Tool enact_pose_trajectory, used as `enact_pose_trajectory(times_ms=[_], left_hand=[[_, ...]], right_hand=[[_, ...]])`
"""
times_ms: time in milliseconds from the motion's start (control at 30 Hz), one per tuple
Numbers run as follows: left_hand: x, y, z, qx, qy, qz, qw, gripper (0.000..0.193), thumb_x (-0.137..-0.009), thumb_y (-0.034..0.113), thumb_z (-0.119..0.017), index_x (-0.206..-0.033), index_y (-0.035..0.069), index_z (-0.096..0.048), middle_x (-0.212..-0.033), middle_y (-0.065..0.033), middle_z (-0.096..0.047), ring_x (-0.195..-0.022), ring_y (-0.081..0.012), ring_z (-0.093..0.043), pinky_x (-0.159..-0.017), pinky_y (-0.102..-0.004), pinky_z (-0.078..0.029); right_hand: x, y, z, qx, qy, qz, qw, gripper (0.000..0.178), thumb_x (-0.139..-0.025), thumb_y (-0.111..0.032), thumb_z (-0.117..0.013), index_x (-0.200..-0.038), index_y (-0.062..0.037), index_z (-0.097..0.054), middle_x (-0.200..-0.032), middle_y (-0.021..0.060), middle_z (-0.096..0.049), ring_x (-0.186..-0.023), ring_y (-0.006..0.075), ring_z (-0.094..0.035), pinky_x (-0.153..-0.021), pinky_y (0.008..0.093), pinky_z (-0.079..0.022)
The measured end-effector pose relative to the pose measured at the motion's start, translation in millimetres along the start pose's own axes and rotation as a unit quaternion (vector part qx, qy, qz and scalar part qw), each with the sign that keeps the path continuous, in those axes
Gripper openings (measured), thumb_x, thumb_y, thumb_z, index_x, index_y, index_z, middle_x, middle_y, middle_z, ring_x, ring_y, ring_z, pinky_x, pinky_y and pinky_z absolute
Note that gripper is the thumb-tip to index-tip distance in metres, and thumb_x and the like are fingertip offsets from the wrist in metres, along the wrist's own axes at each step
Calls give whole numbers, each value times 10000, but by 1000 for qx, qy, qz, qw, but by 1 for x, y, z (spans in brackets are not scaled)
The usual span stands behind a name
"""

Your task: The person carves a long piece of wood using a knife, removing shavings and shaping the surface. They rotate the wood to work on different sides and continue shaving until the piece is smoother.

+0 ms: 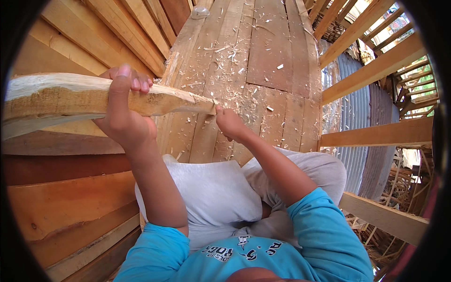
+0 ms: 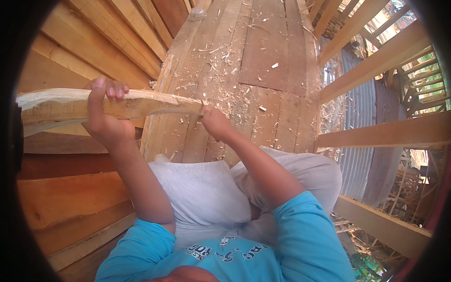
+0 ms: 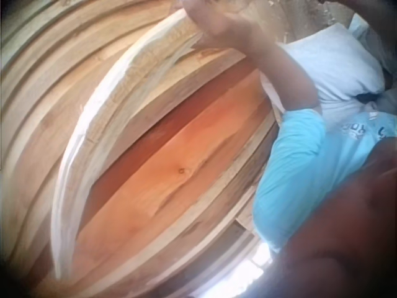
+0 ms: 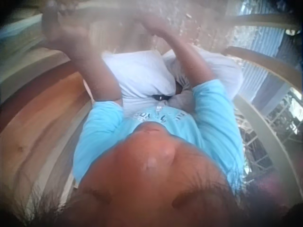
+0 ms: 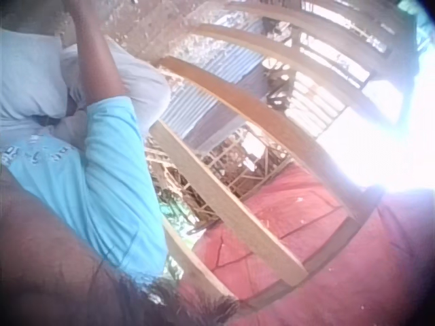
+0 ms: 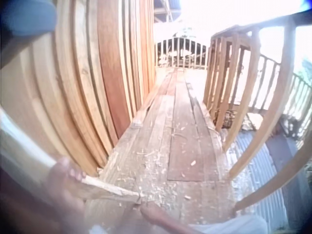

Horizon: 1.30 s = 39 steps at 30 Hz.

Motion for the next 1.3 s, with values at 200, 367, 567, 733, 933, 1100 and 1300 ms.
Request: enact_pose_trajectory(times_ms=[200, 367, 567, 733, 933, 1100, 1300], left_hand=[[9, 0, -10, -20, -3, -20, 1000, 127, -790, -14, -635, -772, 21, -514, -644, -63, -493, -557, -165, -492, -559, -313, -443], [18, -2, -14, -67, 44, -28, 996, 106, -799, 37, -645, -834, 20, -546, -682, -50, -472, -640, -169, -483, -672, -344, -439], [26, -6, -24, -46, 21, -33, 998, 109, -787, 12, -629, -853, 16, -542, -758, -83, -515, -682, -179, -514, -691, -341, -464], [13, -1, -24, -48, -111, 26, 992, 162, -783, 99, -591, -909, 21, -526, -819, -102, -520, -767, -213, -522, -795, -399, -441], [10, -6, -13, -2, -197, 25, 980, 148, -814, 184, -548, -830, 74, -450, -711, -66, -437, -667, -172, -423, -706, -355, -377], [11, -4, -7, -7, -131, 26, 991, 132, -833, 177, -538, -832, 77, -452, -689, -52, -415, -650, -159, -396, -694, -344, -370], [20, -7, -21, -16, -106, 26, 994, 117, -847, 155, -537, -823, 81, -450, -678, -46, -415, -639, -148, -389, -695, -339, -377]], right_hand=[[8, -27, 8, 2, -19, 34, 999, 577, -1035, -367, -330, -747, 84, -546, -664, 245, -570, -656, 386, -598, -696, 481, -467], [21, -47, 12, -75, -83, -103, 988, 548, -1039, -330, -324, -749, 87, -531, -609, 242, -524, -621, 386, -584, -677, 495, -454], [13, -29, 2, -21, 39, 87, 995, 600, -1042, -412, -325, -714, 58, -504, -563, 176, -463, -566, 331, -531, -656, 470, -454], [19, -42, 21, -28, -37, -5, 999, 585, -1039, -396, -326, -741, 66, -525, -639, 234, -554, -615, 386, -553, -673, 472, -458], [15, -30, 8, -56, 28, 121, 991, 543, -1031, -365, -336, -824, 67, -592, -710, 265, -604, -707, 437, -597, -716, 499, -463], [22, -63, 22, -8, 14, 68, 998, 553, -1028, -355, -337, -841, 86, -614, -770, 292, -627, -758, 462, -613, -733, 509, -470], [13, -34, 11, -8, -11, 48, 999, 564, -1023, -369, -351, -809, 88, -603, -762, 296, -619, -739, 442, -610, -712, 503, -464]])
Point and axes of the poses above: each hand's wrist, its own x-axis away from the middle knuckle, its own z-axis out of the back of the hand, y = z × x, the point moved 4 cm from there along -x, towards the middle knuckle
